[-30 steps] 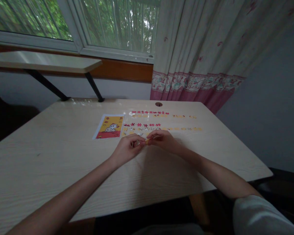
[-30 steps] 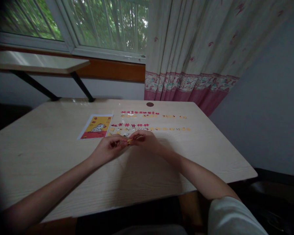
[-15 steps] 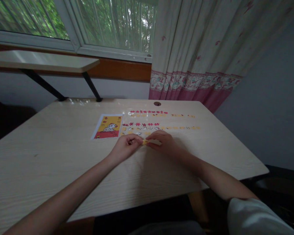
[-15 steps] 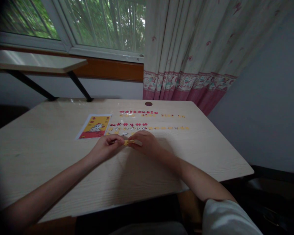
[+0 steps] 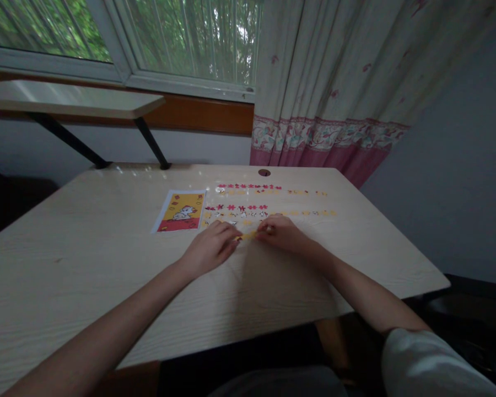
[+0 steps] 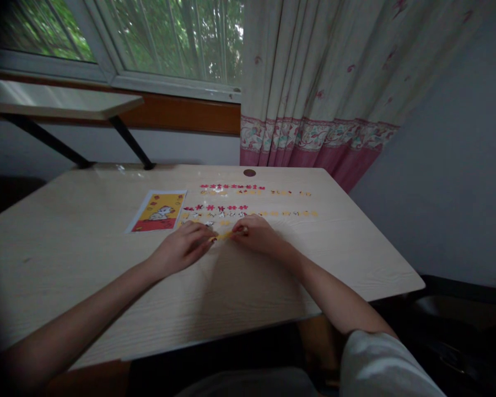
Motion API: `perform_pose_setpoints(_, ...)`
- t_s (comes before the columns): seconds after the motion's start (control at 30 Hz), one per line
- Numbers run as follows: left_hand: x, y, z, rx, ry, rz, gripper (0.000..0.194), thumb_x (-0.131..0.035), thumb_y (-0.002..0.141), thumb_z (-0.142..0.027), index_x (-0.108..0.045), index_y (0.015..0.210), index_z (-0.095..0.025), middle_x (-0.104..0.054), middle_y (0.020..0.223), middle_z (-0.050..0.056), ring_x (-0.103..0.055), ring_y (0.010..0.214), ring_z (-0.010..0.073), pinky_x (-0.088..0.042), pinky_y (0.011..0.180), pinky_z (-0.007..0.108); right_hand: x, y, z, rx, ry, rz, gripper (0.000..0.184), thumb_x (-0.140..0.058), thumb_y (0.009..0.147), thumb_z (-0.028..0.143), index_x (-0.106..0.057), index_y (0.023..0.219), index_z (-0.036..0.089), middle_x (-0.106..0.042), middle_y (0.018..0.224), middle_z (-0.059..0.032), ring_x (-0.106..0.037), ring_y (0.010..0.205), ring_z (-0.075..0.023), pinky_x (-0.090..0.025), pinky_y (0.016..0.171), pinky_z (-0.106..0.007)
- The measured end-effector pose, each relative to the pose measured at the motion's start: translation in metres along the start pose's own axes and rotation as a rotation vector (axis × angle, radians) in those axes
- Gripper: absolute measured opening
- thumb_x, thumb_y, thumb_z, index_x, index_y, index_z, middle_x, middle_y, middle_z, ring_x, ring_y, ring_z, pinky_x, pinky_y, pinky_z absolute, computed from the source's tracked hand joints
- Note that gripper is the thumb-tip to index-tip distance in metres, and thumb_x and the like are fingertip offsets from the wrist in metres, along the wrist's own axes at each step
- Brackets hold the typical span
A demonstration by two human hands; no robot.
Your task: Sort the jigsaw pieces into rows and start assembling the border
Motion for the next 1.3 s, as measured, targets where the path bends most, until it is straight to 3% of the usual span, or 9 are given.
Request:
perform_pose_setpoints(0.3, -0.007, -0.002, -0.001, -0.129, 0.122, 0.09, 0.029, -0.04, 0.09, -0.027, -0.058, 0.112, -0.018, -0.055, 0.103, 0.01, -0.049, 0.096, 0.0223, -0.042, 0.084, 0.038, -0.004, -0.002, -0.001, -0.007, -0.007, 0.065, 0.014, -0.066, 0.073, 0.032, -0.065, 0.078, 0.019, -0.065, 0.076, -0.0007, -0.057, 0.074, -0.012, -0.038, 0.075, -0.026)
perform_pose_setpoints(0.57, -0.008, -0.003, -0.003, -0.136, 0.131, 0.12, 0.029, -0.04, 0.089, -0.025, -0.058, 0.111, -0.018, -0.055, 0.103, 0.01, -0.049, 0.096, 0.0226, -0.042, 0.084, 0.038, -0.005, -0.001, 0.001, 0.01, 0.015, 0.04, 0.015, -0.066, 0.073, 0.027, -0.065, 0.085, 0.018, -0.065, 0.079, -0.0016, -0.057, 0.074, -0.0122, -0.039, 0.075, -0.026)
perform_pose_setpoints(0.77, -0.008, -0.003, -0.003, -0.135, 0.144, 0.132, 0.029, -0.04, 0.089, -0.025, -0.058, 0.111, -0.017, -0.055, 0.103, 0.01, -0.048, 0.096, 0.023, -0.042, 0.084, 0.038, -0.01, 0.001, 0.008, 0.054, 0.008, 0.037, 0.008, -0.06, 0.077, 0.024, -0.066, 0.08, 0.018, -0.065, 0.075, -0.001, -0.055, 0.074, -0.0121, -0.039, 0.074, -0.026)
perform_pose_setpoints(1.3, -0.01, -0.003, -0.002, -0.131, 0.152, 0.135, 0.029, -0.04, 0.089, -0.025, -0.058, 0.111, -0.017, -0.054, 0.103, 0.011, -0.048, 0.097, 0.023, -0.042, 0.084, 0.038, -0.009, 0.006, 0.019, 0.037, -0.078, 0.066, 0.009, -0.059, 0.073, 0.017, -0.067, 0.077, 0.019, -0.066, 0.076, -0.001, -0.056, 0.076, -0.0138, -0.039, 0.078, -0.028)
Point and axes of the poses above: each hand's wrist, its own y-axis towards the middle knuckle, its own x-axis out of the back of the hand, z = x × y, the point moved 5 cm from there along y, towards the middle knuckle
